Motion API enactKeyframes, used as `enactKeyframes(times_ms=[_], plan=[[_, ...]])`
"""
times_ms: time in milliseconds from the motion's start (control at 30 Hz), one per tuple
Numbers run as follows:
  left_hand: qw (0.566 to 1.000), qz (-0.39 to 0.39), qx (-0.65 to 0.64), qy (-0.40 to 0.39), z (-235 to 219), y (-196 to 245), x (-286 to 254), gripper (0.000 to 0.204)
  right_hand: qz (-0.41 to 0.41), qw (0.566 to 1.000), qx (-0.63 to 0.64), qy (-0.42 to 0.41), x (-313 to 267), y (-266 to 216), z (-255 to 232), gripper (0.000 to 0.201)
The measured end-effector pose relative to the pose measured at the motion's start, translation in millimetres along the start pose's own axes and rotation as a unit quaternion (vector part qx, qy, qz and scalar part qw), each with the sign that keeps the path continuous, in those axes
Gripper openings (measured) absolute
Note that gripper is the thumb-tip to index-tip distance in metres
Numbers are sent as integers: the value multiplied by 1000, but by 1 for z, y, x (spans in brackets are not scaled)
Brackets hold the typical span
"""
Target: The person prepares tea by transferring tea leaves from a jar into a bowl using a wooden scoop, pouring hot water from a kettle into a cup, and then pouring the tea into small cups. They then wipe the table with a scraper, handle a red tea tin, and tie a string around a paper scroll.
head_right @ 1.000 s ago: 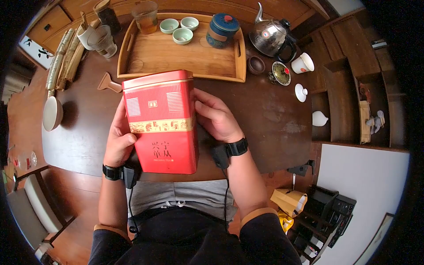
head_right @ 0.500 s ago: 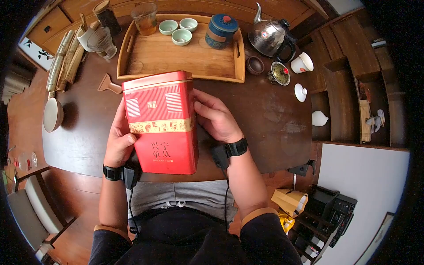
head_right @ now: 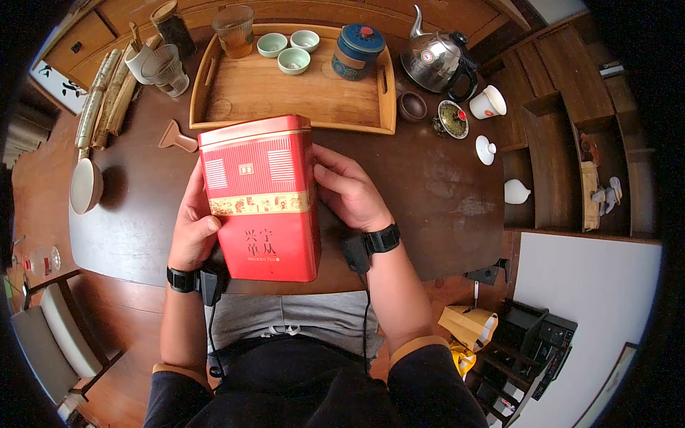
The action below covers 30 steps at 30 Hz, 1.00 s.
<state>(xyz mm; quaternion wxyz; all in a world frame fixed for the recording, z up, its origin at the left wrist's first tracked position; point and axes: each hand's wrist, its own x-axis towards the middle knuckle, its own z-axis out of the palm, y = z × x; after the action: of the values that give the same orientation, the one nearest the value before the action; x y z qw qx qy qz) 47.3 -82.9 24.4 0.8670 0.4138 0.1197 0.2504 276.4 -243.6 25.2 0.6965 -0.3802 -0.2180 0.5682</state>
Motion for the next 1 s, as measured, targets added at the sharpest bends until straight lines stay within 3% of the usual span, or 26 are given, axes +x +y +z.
enactKeyframes(times_ms=[1000], plan=[[1000,-7,3,7,0,0,-1,114,-4,1000,-11,-5,0,-2,2,56]])
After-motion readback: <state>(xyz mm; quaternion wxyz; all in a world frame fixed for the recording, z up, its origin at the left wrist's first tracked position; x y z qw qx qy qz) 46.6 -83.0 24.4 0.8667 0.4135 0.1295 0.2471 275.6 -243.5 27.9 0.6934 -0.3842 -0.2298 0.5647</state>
